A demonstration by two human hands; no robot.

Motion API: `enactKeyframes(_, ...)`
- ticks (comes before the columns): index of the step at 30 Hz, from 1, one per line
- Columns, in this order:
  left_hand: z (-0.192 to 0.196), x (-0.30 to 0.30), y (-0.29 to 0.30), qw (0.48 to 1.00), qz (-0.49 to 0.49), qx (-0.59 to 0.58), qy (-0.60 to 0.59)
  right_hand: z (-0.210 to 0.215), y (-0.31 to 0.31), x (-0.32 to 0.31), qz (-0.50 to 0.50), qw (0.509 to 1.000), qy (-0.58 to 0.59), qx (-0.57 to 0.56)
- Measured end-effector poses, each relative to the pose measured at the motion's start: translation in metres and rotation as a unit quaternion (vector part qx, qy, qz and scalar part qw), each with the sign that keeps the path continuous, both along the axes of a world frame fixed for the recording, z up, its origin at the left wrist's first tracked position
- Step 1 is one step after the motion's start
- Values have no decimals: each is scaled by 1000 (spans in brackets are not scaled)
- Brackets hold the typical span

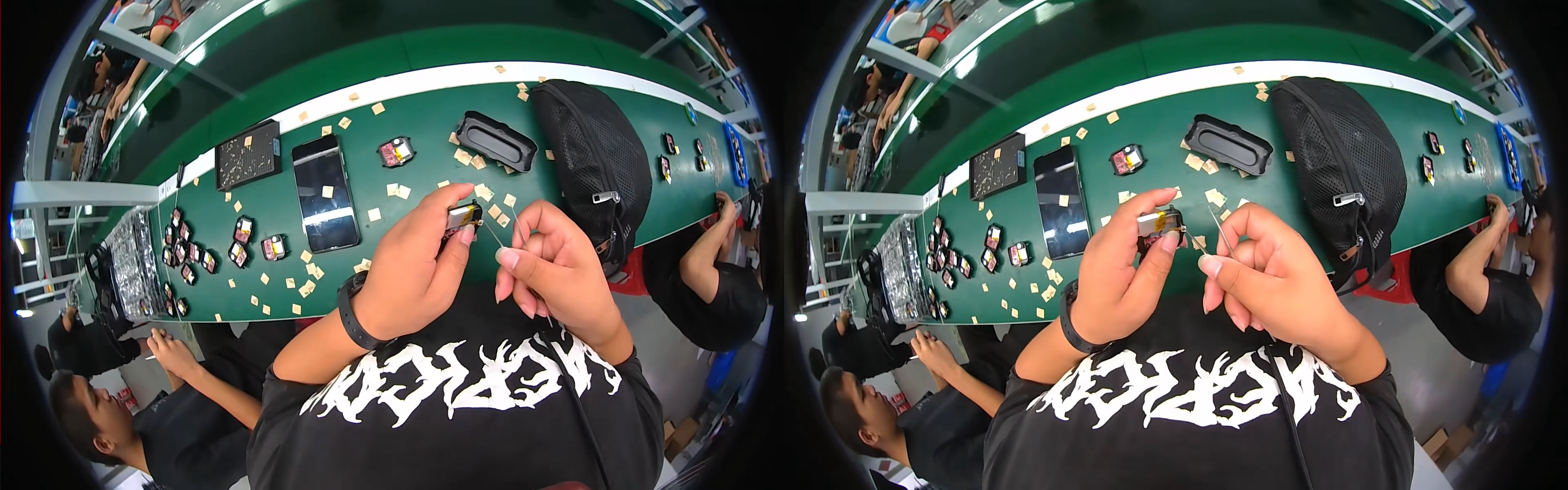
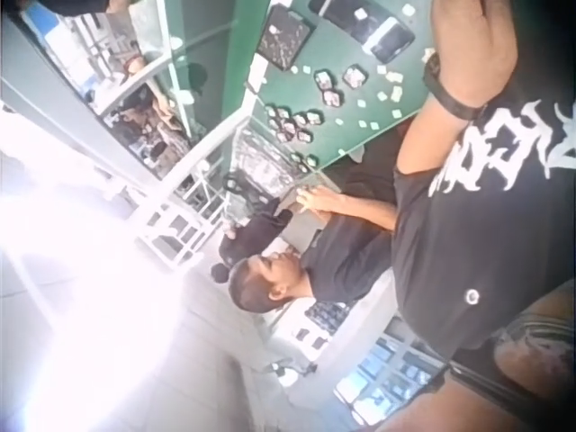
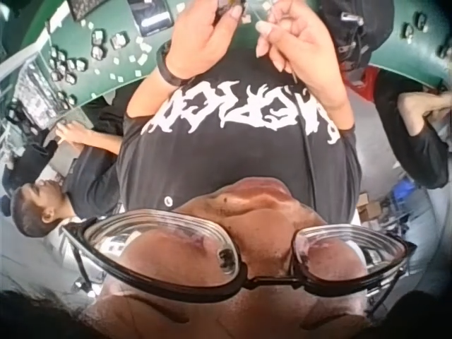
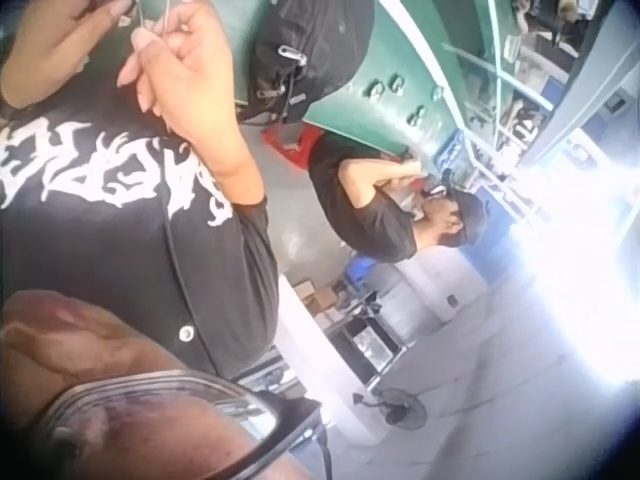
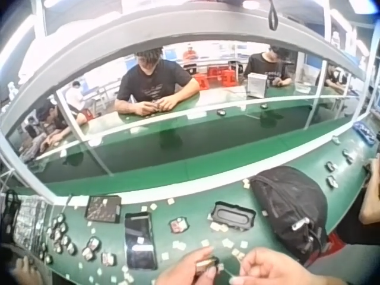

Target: The person is seen assembling small electronic components at a workbench, involving placing pieces and using a small screwdriver.

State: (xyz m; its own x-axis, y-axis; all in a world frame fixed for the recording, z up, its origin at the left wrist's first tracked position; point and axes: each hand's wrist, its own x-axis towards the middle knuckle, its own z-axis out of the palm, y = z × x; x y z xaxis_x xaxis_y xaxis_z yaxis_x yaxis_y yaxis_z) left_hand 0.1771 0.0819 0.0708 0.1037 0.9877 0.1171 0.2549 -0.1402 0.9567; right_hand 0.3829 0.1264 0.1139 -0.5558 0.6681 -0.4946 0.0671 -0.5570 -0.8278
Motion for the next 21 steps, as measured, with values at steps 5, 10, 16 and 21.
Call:
enactKeyframes(5,-3,3,0,995,-5,57,78,-5,3,-8,-2,1000,8,-16)
enactKeyframes(10,2,-1,4,997,-49,-10,52,-21,0,-5,-35,997,70,-6)
enactKeyframes(16,2,-1,8,995,-89,-28,-19,-19,-2,-2,-49,996,69,27)
enactKeyframes(21,-3,3,3,997,-68,19,36,-13,-4,4,-25,999,31,-20)
